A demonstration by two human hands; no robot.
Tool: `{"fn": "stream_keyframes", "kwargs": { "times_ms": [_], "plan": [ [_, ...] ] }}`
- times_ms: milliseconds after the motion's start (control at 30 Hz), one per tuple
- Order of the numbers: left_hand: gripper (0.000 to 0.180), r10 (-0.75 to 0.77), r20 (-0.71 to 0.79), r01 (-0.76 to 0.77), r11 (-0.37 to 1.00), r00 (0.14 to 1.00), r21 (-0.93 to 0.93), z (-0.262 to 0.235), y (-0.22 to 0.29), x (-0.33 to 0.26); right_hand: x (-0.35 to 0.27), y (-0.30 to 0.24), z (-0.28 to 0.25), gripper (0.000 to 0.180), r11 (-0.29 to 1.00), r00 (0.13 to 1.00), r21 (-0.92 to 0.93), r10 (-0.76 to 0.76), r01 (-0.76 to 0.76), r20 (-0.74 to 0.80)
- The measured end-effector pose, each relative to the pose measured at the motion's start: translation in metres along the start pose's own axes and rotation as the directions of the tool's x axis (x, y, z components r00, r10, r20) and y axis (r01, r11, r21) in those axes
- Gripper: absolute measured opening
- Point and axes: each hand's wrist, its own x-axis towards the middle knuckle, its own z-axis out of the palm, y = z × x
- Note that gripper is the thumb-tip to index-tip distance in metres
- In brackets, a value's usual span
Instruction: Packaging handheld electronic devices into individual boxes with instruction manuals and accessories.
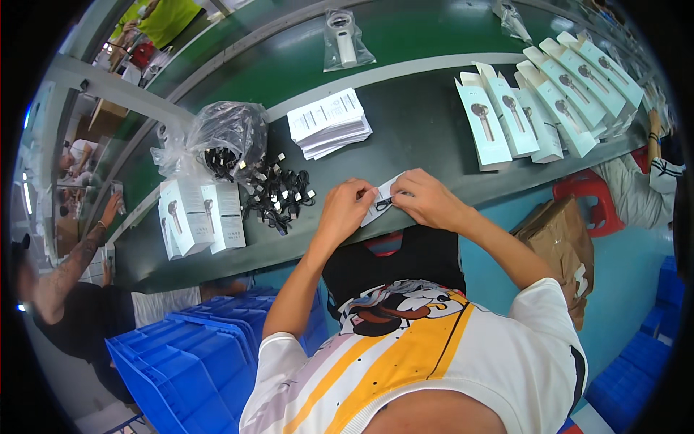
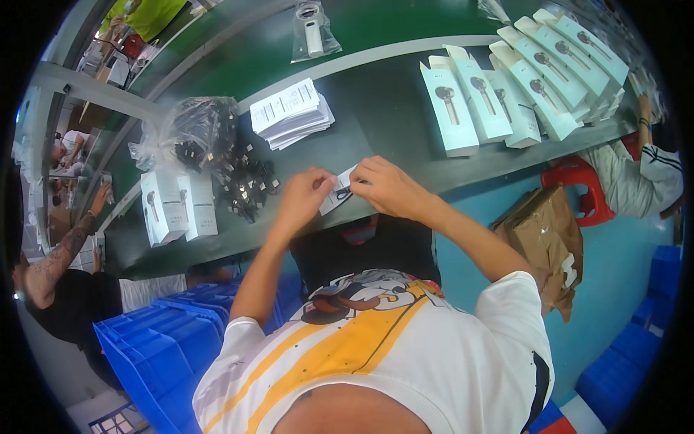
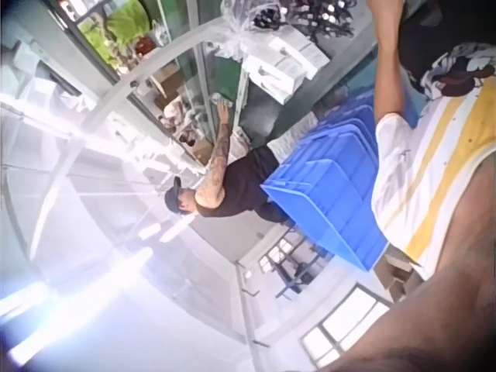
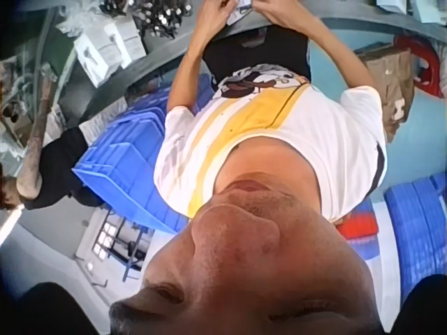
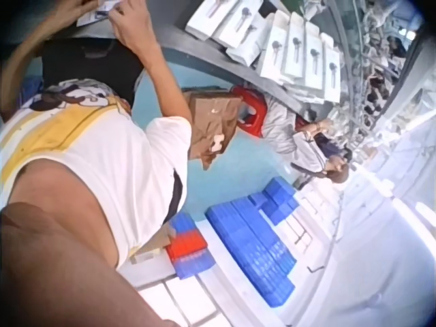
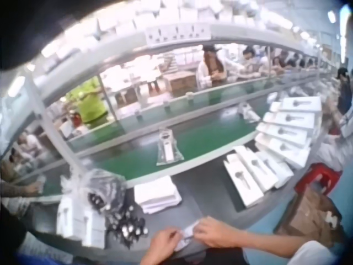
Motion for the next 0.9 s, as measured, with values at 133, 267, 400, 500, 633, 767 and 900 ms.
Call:
{"fn": "stream_keyframes", "kwargs": {
  "times_ms": [133, 267, 400, 500, 633, 767, 900],
  "plan": [
    [0.018, -0.063, 0.098, 0.065, 0.998, 0.993, -0.019, -0.001, -0.002, 0.012, -0.005, -0.001, 0.004, 0.011, 1.000, 1.000, 0.016, 0.006, -0.007, 0.018],
    [0.015, 0.150, -0.028, -0.142, 0.972, 0.988, 0.189, 0.004, -0.007, 0.017, -0.005, -0.005, 0.002, 0.011, 1.000, 1.000, 0.003, -0.020, 0.020, 0.008],
    [0.015, 0.148, -0.018, -0.139, 0.957, 0.989, 0.254, 0.007, -0.002, 0.015, -0.007, -0.005, 0.003, 0.011, 0.999, 0.999, -0.009, -0.035, 0.035, 0.014],
    [0.015, 0.155, 0.011, -0.153, 0.950, 0.988, 0.272, 0.011, 0.000, 0.013, -0.009, -0.005, 0.005, 0.011, 1.000, 1.000, 0.001, -0.023, 0.023, 0.005],
    [0.014, 0.126, 0.142, -0.160, 0.953, 0.982, 0.258, 0.012, 0.001, 0.012, -0.012, -0.009, 0.009, 0.011, 0.999, 0.998, -0.015, -0.041, 0.040, -0.038],
    [0.019, 0.242, 0.004, -0.229, 0.913, 0.970, 0.337, 0.016, 0.008, 0.004, -0.013, -0.007, 0.012, 0.011, 0.999, 0.999, -0.026, -0.026, 0.025, -0.025],
    [0.023, 0.318, -0.014, -0.278, 0.846, 0.948, 0.455, 0.022, 0.009, 0.001, -0.010, -0.006, 0.003, 0.012, 1.000, 0.997, -0.022, -0.009, 0.011, 0.074]
  ]
}}
